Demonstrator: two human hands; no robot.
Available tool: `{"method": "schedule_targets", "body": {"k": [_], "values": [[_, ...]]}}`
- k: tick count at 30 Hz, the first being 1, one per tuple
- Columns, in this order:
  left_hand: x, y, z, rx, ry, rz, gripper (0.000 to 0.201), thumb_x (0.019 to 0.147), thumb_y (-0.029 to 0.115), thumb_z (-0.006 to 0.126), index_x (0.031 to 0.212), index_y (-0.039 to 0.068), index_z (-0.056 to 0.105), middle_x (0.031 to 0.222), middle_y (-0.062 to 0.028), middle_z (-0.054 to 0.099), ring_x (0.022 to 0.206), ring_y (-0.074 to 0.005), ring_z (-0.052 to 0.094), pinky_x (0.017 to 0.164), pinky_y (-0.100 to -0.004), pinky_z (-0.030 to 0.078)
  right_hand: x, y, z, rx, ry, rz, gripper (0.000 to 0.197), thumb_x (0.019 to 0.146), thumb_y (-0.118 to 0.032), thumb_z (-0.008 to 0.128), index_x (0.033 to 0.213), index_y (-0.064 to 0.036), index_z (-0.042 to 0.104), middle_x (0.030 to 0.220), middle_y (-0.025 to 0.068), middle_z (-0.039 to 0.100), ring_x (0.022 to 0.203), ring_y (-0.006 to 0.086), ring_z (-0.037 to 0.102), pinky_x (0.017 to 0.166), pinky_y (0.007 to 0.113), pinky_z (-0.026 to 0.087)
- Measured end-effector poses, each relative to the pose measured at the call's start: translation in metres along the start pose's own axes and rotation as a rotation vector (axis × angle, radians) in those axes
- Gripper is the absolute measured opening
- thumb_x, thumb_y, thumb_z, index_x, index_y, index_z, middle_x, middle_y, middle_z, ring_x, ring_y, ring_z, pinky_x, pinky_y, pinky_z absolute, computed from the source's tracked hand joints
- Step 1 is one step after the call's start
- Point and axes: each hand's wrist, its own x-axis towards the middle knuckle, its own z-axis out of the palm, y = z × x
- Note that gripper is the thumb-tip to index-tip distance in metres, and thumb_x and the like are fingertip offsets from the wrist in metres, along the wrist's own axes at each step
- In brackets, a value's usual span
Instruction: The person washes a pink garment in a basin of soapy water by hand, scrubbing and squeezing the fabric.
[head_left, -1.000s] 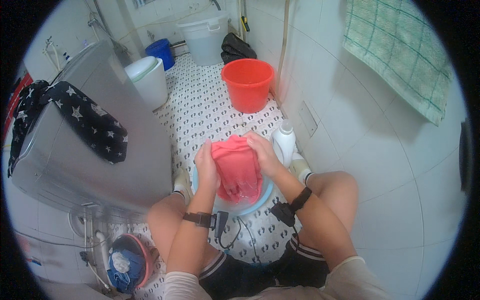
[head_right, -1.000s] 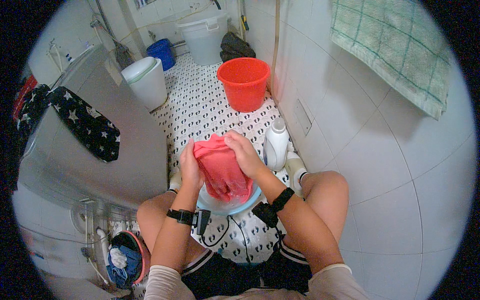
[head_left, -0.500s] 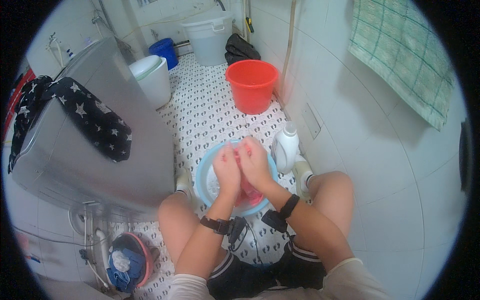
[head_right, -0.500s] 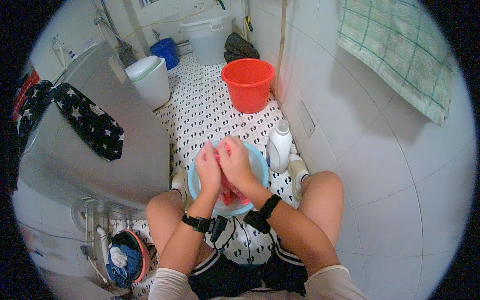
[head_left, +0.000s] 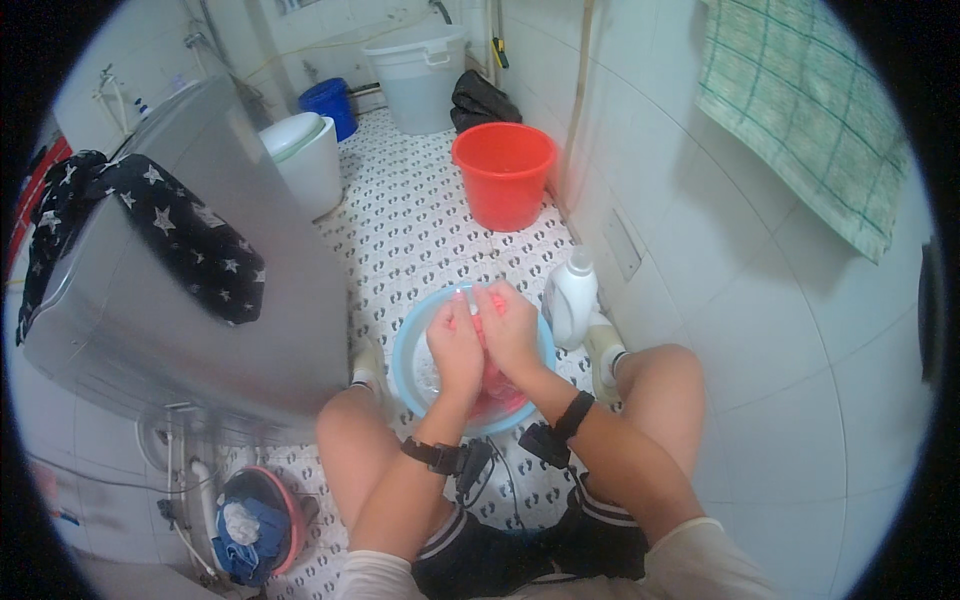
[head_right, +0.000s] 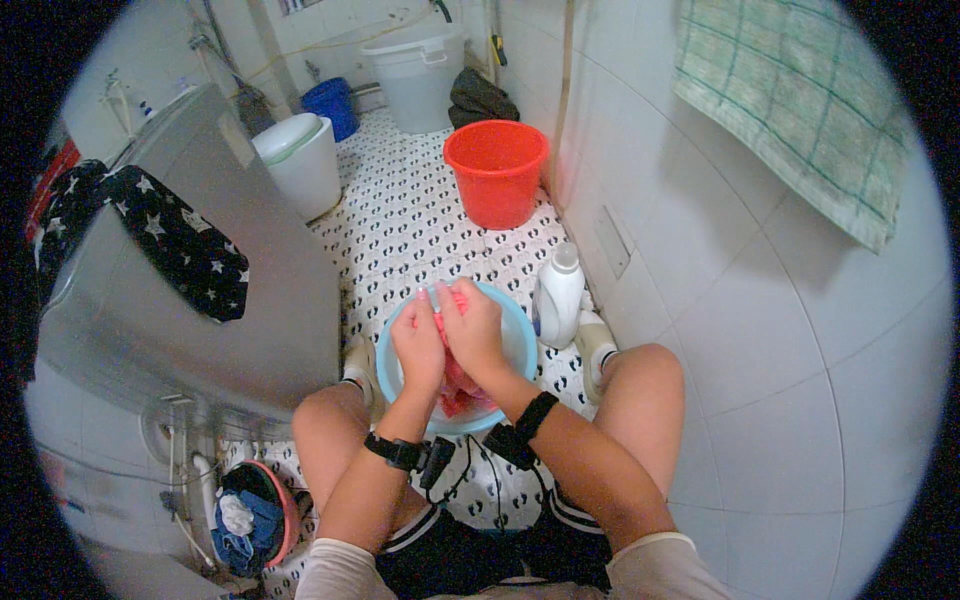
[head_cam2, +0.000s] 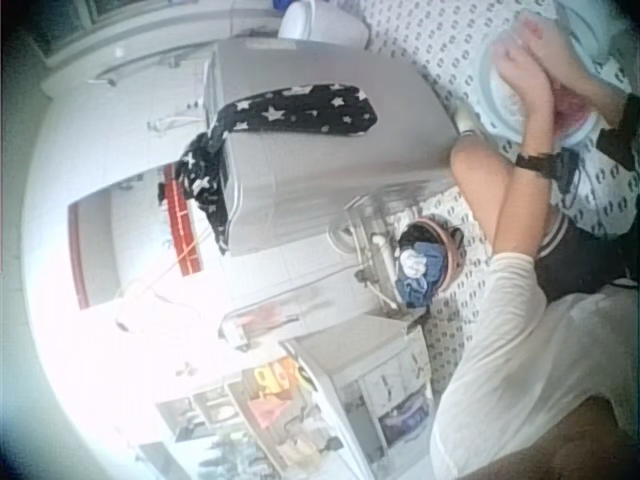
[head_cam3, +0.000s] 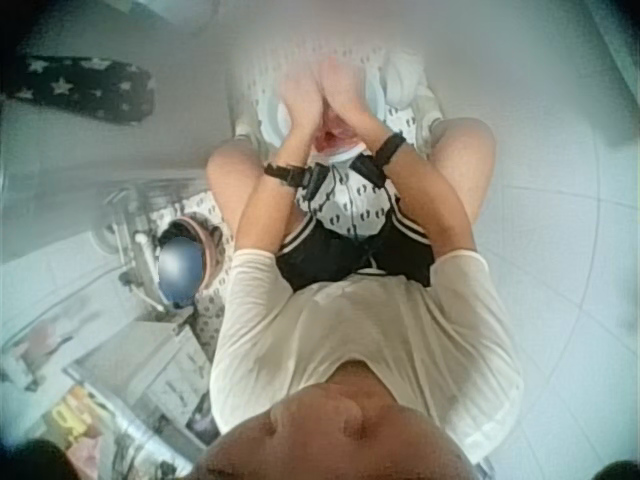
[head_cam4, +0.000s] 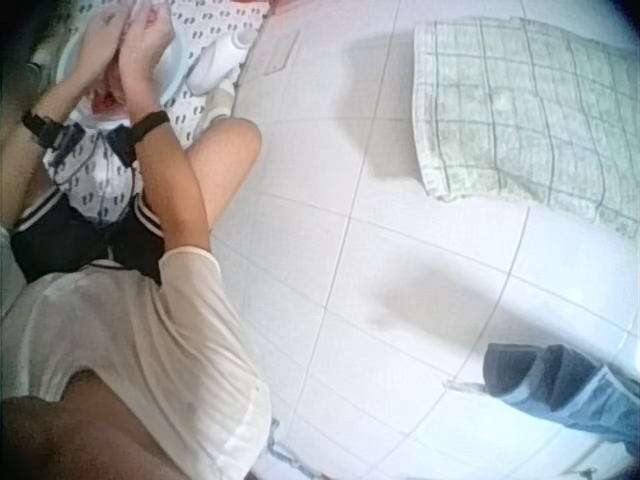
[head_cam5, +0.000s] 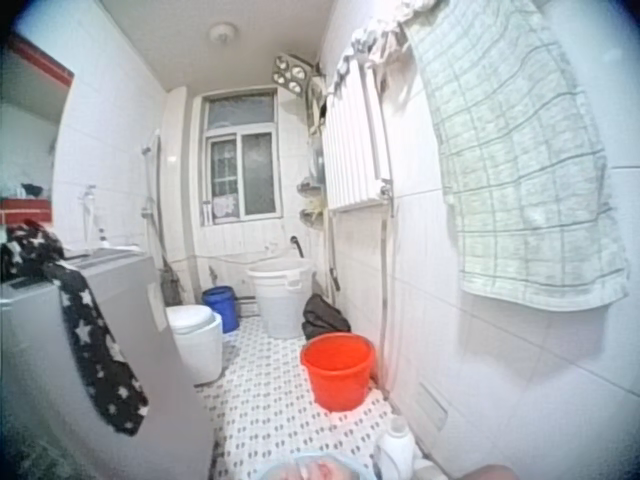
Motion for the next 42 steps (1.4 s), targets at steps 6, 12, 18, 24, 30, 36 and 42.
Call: {"method": "schedule_targets", "body": {"k": [6, 12, 18, 24, 30, 36, 42], "values": [[0.013, -0.006, -0.012, 0.109, 0.067, 0.029, 0.048, 0.104, 0.028, 0.051, 0.065, 0.000, 0.048, 0.058, -0.0012, 0.046, 0.059, -0.0102, 0.040, 0.053, -0.0346, 0.036, -0.011, -0.012, 0.013, -0.005, 0.016, -0.131, 0.032, 0.098, -0.020, 0.059, 0.075, 0.0015, 0.059, 0.063, 0.0139, 0.060, 0.058, 0.0131, 0.052, 0.056, 0.034, 0.043], [0.004, -0.006, -0.004, 0.165, 0.003, 0.140, 0.048, 0.103, 0.030, 0.053, 0.068, -0.003, 0.057, 0.060, -0.0050, 0.055, 0.060, -0.0104, 0.047, 0.055, -0.0341, 0.040, 0.000, -0.003, 0.006, 0.113, 0.060, 0.048, 0.035, 0.097, -0.023, 0.060, 0.073, 0.0021, 0.054, 0.063, 0.0231, 0.056, 0.053, 0.0339, 0.055, 0.054, 0.042, 0.043], [0.000, 0.003, -0.004, 0.064, 0.042, 0.027, 0.050, 0.103, 0.029, 0.054, 0.062, -0.001, 0.050, 0.055, -0.0016, 0.046, 0.057, -0.0079, 0.037, 0.050, -0.0336, 0.033, 0.004, -0.006, 0.001, 0.061, -0.019, -0.037, 0.035, 0.099, -0.024, 0.059, 0.074, 0.0018, 0.056, 0.060, 0.0168, 0.055, 0.054, 0.0227, 0.053, 0.054, 0.038, 0.042], [0.005, 0.001, -0.010, 0.136, 0.065, 0.021, 0.052, 0.103, 0.031, 0.055, 0.061, 0.001, 0.054, 0.056, 0.0022, 0.046, 0.056, -0.0074, 0.037, 0.050, -0.0298, 0.032, -0.008, 0.001, 0.010, -0.052, 0.046, -0.161, 0.031, 0.097, -0.023, 0.061, 0.078, 0.0017, 0.062, 0.066, 0.0200, 0.061, 0.058, 0.0247, 0.059, 0.056, 0.037, 0.045], [0.003, -0.004, -0.010, 0.170, 0.021, 0.025, 0.050, 0.103, 0.029, 0.054, 0.065, -0.003, 0.052, 0.056, -0.0062, 0.049, 0.059, -0.0096, 0.041, 0.052, -0.0350, 0.036, -0.006, -0.001, 0.007, -0.082, 0.011, -0.019, 0.033, 0.096, -0.024, 0.062, 0.076, 0.0024, 0.059, 0.065, 0.0199, 0.059, 0.057, 0.0271, 0.057, 0.058, 0.038, 0.045], [-0.002, -0.011, -0.002, 0.170, 0.020, 0.066, 0.050, 0.103, 0.028, 0.053, 0.064, -0.004, 0.049, 0.058, -0.0059, 0.051, 0.059, -0.0108, 0.042, 0.052, -0.0372, 0.035, 0.010, 0.000, -0.003, 0.029, 0.055, 0.168, 0.037, 0.097, -0.025, 0.060, 0.073, 0.0037, 0.056, 0.061, 0.0212, 0.052, 0.053, 0.0249, 0.046, 0.055, 0.040, 0.041], [0.004, -0.010, -0.011, 0.158, 0.035, 0.031, 0.052, 0.104, 0.030, 0.051, 0.063, -0.002, 0.052, 0.056, -0.0042, 0.050, 0.057, -0.0104, 0.041, 0.051, -0.0359, 0.035, 0.001, -0.003, 0.006, -0.132, -0.005, -0.083, 0.038, 0.097, -0.025, 0.058, 0.072, 0.0030, 0.058, 0.062, 0.0241, 0.055, 0.055, 0.0320, 0.054, 0.054, 0.044, 0.042]]}}
